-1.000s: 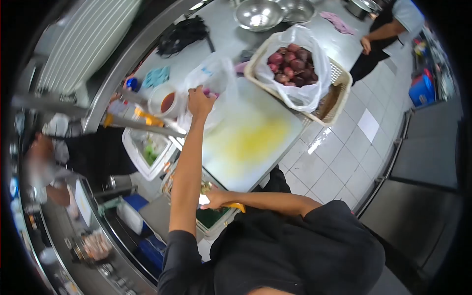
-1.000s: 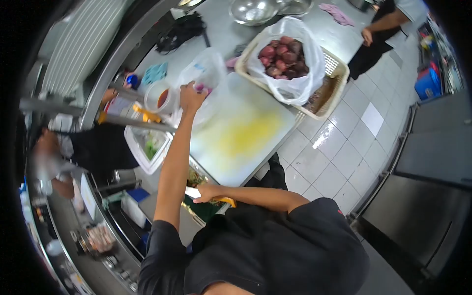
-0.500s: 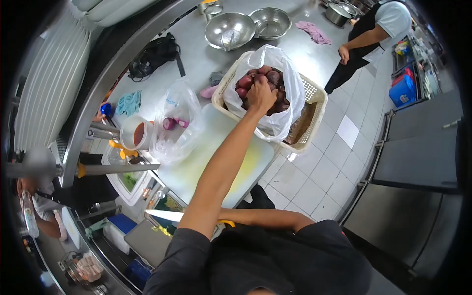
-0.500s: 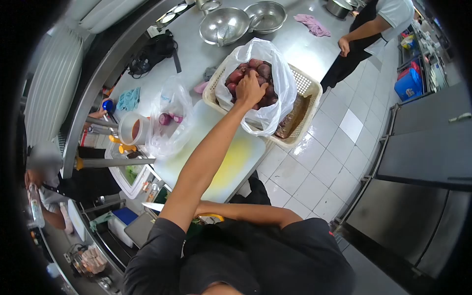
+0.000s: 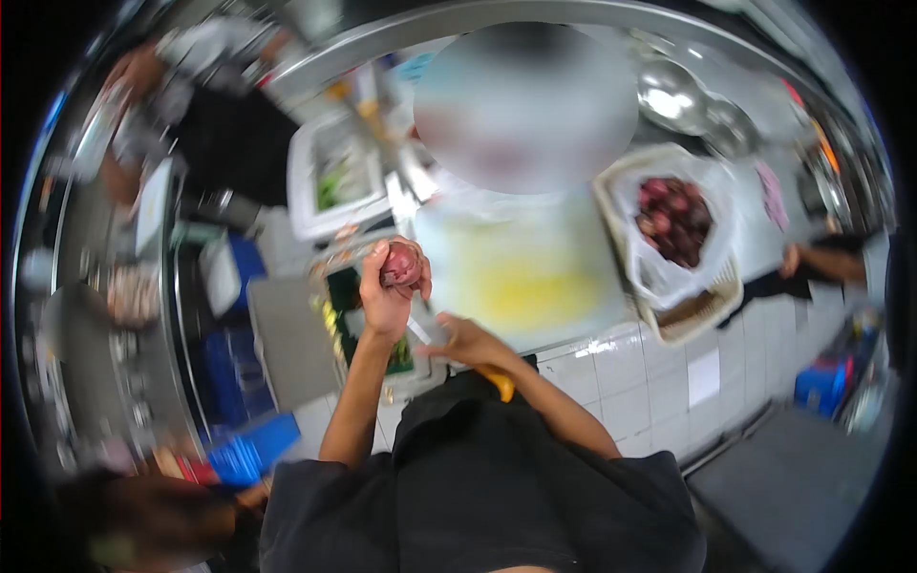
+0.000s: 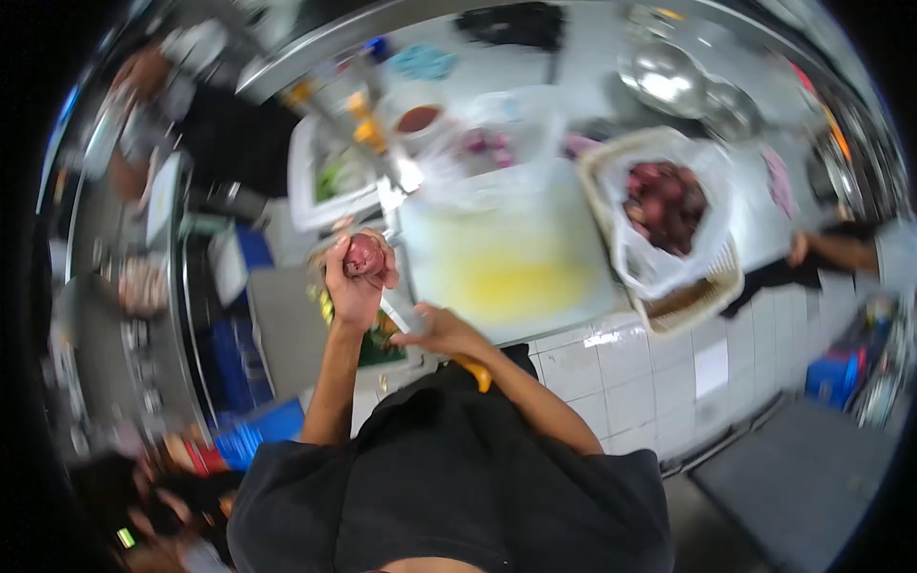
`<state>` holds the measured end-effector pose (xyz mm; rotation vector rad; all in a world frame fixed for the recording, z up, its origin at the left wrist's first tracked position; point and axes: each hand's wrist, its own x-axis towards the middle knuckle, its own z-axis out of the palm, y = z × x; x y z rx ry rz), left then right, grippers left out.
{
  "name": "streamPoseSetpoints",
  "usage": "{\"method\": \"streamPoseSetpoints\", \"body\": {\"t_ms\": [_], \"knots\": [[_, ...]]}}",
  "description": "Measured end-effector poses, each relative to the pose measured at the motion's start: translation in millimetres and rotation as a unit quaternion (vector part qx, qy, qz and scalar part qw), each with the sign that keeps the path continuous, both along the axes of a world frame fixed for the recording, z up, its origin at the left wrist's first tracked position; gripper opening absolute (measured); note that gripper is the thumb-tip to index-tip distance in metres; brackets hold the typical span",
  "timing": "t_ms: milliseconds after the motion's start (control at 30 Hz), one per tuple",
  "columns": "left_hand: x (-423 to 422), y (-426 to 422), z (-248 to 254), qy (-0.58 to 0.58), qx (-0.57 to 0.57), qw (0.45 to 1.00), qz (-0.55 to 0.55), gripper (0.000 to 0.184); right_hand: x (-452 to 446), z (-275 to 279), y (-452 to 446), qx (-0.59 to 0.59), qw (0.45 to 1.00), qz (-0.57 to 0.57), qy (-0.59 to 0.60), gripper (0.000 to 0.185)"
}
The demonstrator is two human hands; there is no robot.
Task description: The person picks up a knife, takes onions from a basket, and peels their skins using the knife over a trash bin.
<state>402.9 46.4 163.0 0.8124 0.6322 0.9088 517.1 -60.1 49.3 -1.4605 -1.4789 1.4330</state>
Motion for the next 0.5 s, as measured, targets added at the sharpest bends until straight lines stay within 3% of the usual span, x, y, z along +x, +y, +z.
{"method": "streamPoseSetpoints", "body": {"t_ms": [67, 200, 267, 333, 500], "knots": [[-64, -17, -9, -0.026, -0.095, 0.994, 0.051, 0.041, -6, 16, 7, -0.087, 0.996, 0.017, -0.014, 0.067], [-128, -46, -56, -0.020, -0.163, 0.979, 0.118, 0.045, -37, 52, 22, -0.015, 0.998, -0.049, -0.045, 0.063], [-141, -52, -86, -0.047, -0.139, 0.983, 0.112, 0.047, -57, 41, 31, 0.014, 0.997, -0.047, -0.062, 0.064], [-136, -63, -86, 0.002, -0.168, 0.969, 0.183, 0.043, -79, 49, 41, 0.039, 0.994, -0.076, 0.061, 0.067], [-147, -70, -78, 0.041, -0.101, 0.963, 0.245, 0.041, -108, 57, 55, 0.061, 0.997, -0.049, -0.011, 0.078]]}}
